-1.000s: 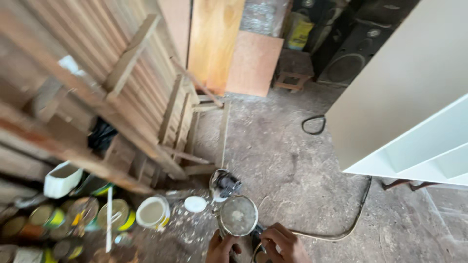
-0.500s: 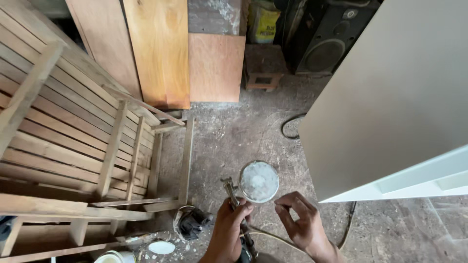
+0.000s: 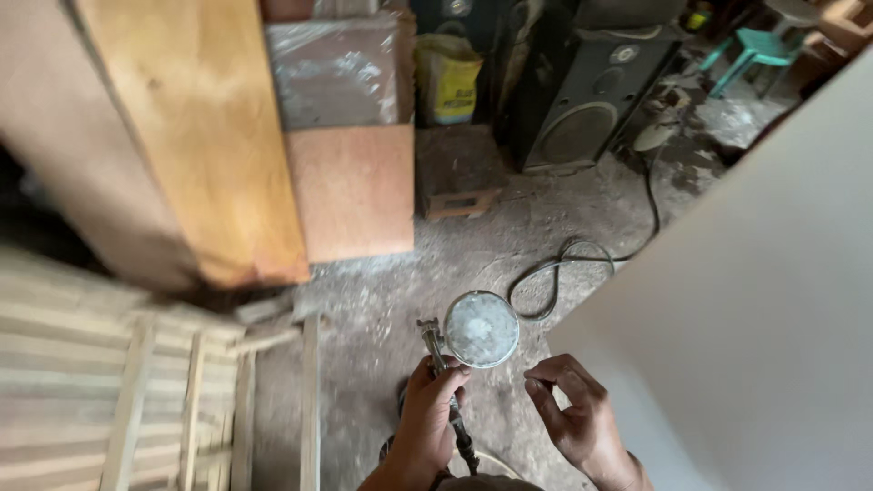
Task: The person pours white paint into a spray gun canister and uses the spray gun to paint the inside of a wooden shelving unit.
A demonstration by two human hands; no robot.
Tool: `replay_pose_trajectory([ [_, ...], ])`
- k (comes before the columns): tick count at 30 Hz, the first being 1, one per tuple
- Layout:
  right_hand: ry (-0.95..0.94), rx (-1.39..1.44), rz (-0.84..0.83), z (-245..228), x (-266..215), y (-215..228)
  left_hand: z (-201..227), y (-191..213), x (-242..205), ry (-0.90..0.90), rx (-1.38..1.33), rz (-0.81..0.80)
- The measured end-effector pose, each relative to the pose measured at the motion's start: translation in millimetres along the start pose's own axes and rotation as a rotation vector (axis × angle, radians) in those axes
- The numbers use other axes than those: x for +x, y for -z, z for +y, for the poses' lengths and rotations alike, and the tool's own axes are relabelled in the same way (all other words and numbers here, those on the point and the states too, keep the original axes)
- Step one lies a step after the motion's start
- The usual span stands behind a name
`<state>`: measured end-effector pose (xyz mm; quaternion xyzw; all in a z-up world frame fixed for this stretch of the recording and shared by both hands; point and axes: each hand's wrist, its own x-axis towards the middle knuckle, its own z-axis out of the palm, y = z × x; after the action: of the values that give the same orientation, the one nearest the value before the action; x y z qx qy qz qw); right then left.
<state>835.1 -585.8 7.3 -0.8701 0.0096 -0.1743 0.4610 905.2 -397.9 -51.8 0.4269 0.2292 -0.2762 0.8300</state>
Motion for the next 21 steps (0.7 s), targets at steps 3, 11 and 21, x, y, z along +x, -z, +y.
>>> replay_pose_trajectory([
  [3,-0.048,-0.05,0.094,32.4,61.1,-12.2,39.4,-30.7,78.3,0.047,0.015,-0.065],
  [11,-0.304,-0.146,0.256,117.1,170.6,-8.0,125.2,-145.4,257.8,0.12,0.147,-0.177],
  [21,-0.591,-0.172,0.303,221.7,279.3,-7.2,180.3,-194.0,444.6,-0.009,0.367,-0.149],
])
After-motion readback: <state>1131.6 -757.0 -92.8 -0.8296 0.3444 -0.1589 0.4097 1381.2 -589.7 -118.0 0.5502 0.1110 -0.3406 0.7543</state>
